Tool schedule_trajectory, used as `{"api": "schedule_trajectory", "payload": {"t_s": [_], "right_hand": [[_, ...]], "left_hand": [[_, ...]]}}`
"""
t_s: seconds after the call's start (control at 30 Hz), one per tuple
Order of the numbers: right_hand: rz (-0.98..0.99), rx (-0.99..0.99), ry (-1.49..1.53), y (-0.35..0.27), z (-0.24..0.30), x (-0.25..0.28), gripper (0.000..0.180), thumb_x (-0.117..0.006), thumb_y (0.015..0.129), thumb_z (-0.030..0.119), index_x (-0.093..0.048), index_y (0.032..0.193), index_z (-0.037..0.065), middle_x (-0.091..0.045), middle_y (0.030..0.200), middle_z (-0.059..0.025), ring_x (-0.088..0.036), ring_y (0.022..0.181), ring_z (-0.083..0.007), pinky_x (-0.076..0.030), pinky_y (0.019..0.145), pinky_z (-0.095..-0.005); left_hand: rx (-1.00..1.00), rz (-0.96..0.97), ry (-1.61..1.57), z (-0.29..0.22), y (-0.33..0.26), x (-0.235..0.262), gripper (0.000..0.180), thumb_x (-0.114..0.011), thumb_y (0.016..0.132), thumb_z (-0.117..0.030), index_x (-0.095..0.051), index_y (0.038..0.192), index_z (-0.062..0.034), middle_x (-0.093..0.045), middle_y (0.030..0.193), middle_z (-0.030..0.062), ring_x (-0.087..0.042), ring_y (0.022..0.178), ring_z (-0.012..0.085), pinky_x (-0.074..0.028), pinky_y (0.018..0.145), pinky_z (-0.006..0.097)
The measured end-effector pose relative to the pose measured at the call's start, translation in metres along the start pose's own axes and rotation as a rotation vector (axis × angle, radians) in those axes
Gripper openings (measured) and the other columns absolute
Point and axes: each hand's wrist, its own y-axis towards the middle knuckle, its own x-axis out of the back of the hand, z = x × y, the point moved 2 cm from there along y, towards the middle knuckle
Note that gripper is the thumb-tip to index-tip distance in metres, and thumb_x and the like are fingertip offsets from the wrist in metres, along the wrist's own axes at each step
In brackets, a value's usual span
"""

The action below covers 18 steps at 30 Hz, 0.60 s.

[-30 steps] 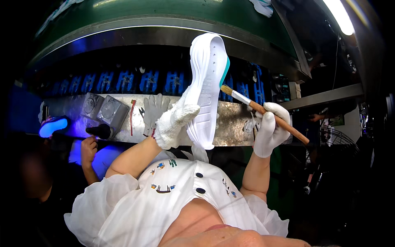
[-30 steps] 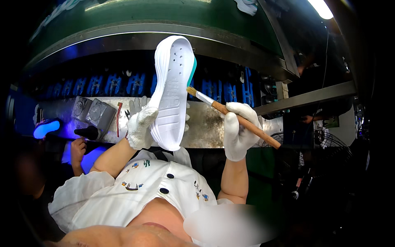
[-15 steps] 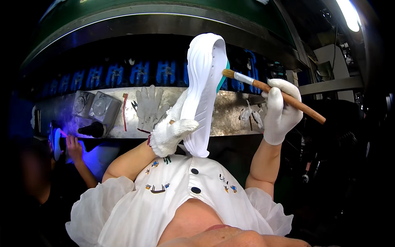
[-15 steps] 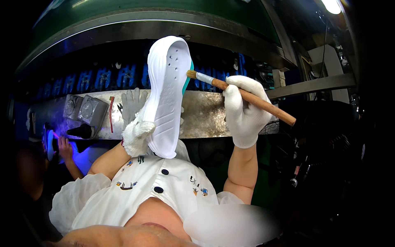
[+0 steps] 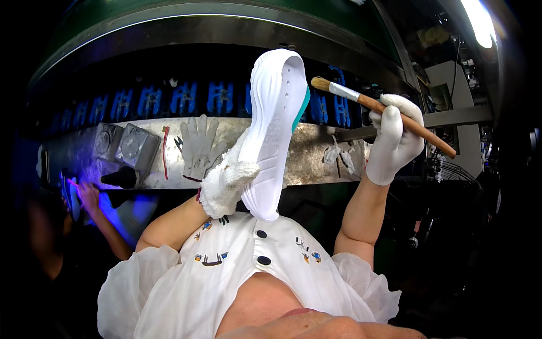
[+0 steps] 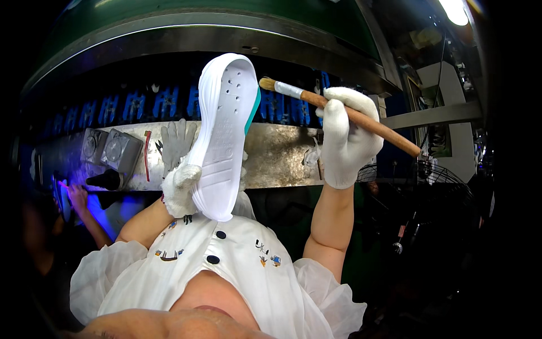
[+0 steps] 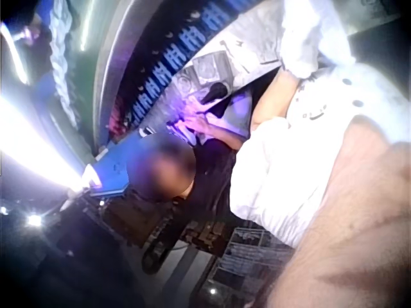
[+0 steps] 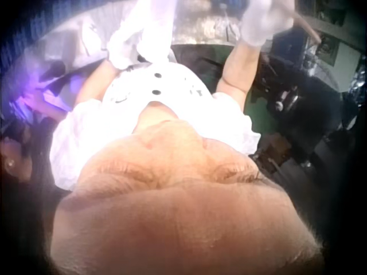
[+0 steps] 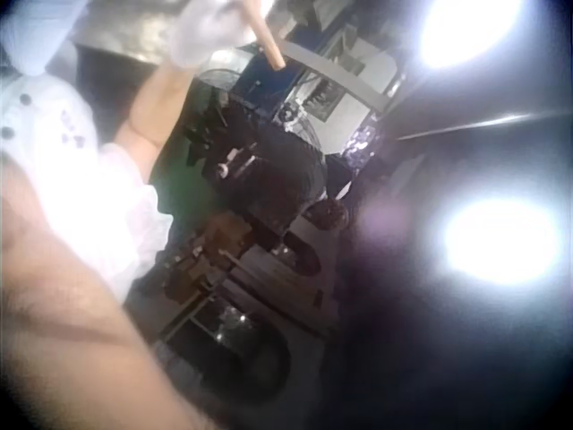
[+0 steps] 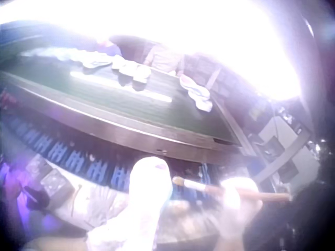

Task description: The person picks up white shoe soles from a conveyor belt and uses a paintbrush to apply a teal-colored substance to the edges. They handle the soles one at a time, rotating them to cover the perimeter before placing them back on the belt. The person eventually sits down on a stool while continuing the task.

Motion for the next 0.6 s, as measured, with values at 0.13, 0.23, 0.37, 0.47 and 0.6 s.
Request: {"api": "schedule_trajectory", "payload": {"t_s": [0.13,0.23,0.37,0.47,0.6], "right_hand": [[0.116,0.119,0.058,-0.010,0.005,-0.010,0.010,-0.059,0.077,-0.003,-0.061,0.086,-0.005,-0.062,0.077,-0.0092,-0.057,0.060,-0.0085,-0.047,0.052,-0.0184],[0.213,0.188,-0.040,-0.015,-0.003,-0.009,0.010,-0.060,0.071,-0.004,-0.063,0.081,-0.002,-0.062,0.071,-0.0070,-0.054,0.056,-0.0077,-0.043,0.049,-0.0188],[0.321,0.274,-0.073,-0.022,0.002,-0.010,0.009,-0.061,0.068,-0.001,-0.062,0.076,0.002,-0.060,0.064,-0.0053,-0.052,0.051,-0.0126,-0.040,0.047,-0.0233],[0.281,0.322,0.029,-0.026,0.000,-0.010,0.008,-0.060,0.070,0.001,-0.061,0.077,-0.002,-0.059,0.063,-0.0088,-0.051,0.051,-0.0140,-0.039,0.047,-0.0233],[0.147,0.196,0.157,-0.042,0.001,-0.006,0.018,-0.050,0.078,0.013,-0.052,0.084,-0.004,-0.048,0.071,-0.0079,-0.042,0.062,-0.0124,-0.032,0.055,-0.0224]], "left_hand": [[0.014,0.006,0.031,-0.001,0.001,0.002,0.086,-0.068,0.066,-0.041,-0.032,0.134,-0.0023,-0.048,0.122,0.0209,-0.056,0.106,0.0296,-0.051,0.086,0.039],[0.025,0.001,0.010,-0.004,0.000,-0.003,0.089,-0.064,0.068,-0.051,-0.032,0.135,-0.0022,-0.048,0.123,0.0221,-0.056,0.105,0.0309,-0.051,0.086,0.039],[0.006,0.028,0.003,-0.010,0.002,-0.003,0.094,-0.056,0.070,-0.065,-0.030,0.135,-0.0016,-0.047,0.122,0.0236,-0.057,0.102,0.0328,-0.052,0.083,0.043],[-0.038,0.027,-0.078,-0.013,0.007,0.006,0.094,-0.052,0.072,-0.068,-0.031,0.134,-0.0009,-0.048,0.120,0.0252,-0.058,0.099,0.0359,-0.053,0.081,0.045],[-0.130,0.265,-0.414,-0.030,0.003,0.007,0.069,-0.047,0.086,-0.049,-0.035,0.132,-0.0003,-0.054,0.116,0.0231,-0.059,0.099,0.0368,-0.051,0.083,0.051]]}}
